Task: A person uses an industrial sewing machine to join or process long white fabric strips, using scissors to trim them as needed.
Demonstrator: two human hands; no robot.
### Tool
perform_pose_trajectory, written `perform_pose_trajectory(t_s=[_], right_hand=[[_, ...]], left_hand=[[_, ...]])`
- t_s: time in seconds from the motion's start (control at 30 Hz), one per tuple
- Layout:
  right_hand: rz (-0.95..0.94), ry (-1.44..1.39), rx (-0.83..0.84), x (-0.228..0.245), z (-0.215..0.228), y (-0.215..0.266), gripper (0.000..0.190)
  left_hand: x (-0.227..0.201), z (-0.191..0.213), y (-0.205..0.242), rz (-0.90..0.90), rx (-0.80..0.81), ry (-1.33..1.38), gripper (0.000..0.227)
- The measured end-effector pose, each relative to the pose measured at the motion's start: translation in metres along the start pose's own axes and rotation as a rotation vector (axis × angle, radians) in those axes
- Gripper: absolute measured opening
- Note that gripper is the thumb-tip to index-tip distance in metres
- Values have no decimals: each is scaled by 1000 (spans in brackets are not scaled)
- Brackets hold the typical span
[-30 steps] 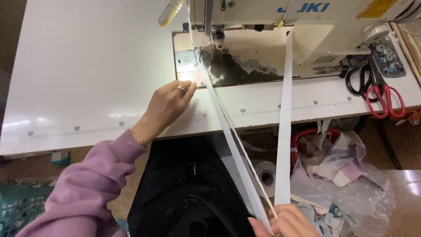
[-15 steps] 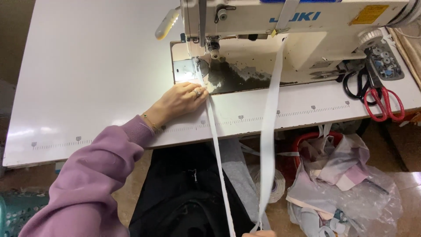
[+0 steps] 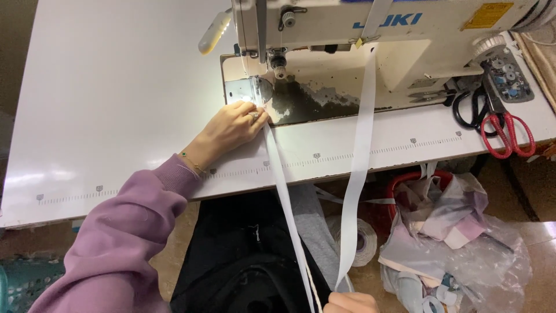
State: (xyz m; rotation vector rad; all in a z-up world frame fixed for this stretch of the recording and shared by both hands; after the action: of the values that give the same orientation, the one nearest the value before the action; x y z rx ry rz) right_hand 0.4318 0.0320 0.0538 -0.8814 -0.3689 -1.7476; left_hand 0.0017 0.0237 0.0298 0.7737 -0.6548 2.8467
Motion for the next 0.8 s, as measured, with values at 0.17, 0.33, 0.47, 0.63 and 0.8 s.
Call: perform_pose_trajectory(t_s=[0.17, 0.33, 0.47, 0.63, 0.8], right_hand=[[283, 159, -73, 27, 18, -33, 44], [187, 92, -51, 15, 7, -25, 47], [378, 95, -76, 36, 20, -47, 50], [559, 230, -215, 41, 22, -55, 55], [527, 218, -97, 41, 30, -55, 57]], left_hand=[[7, -8, -3, 33, 71, 13, 25], [7, -13, -2, 54, 95, 21, 31], [6, -8, -5, 41, 80, -15, 26], [7, -12, -3, 56, 92, -4, 33], [9, -17, -1, 63, 71, -9, 35]])
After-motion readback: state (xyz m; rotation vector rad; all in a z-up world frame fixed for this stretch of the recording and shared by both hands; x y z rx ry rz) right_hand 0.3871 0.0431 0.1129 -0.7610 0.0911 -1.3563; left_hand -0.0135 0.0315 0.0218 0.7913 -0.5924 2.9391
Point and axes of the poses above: each hand's wrist, its own y-axis away from the middle knuckle, its own z-axis out of the back of the hand, x = y × z, the point moved 3 cm from there along -y, towards the middle knuckle
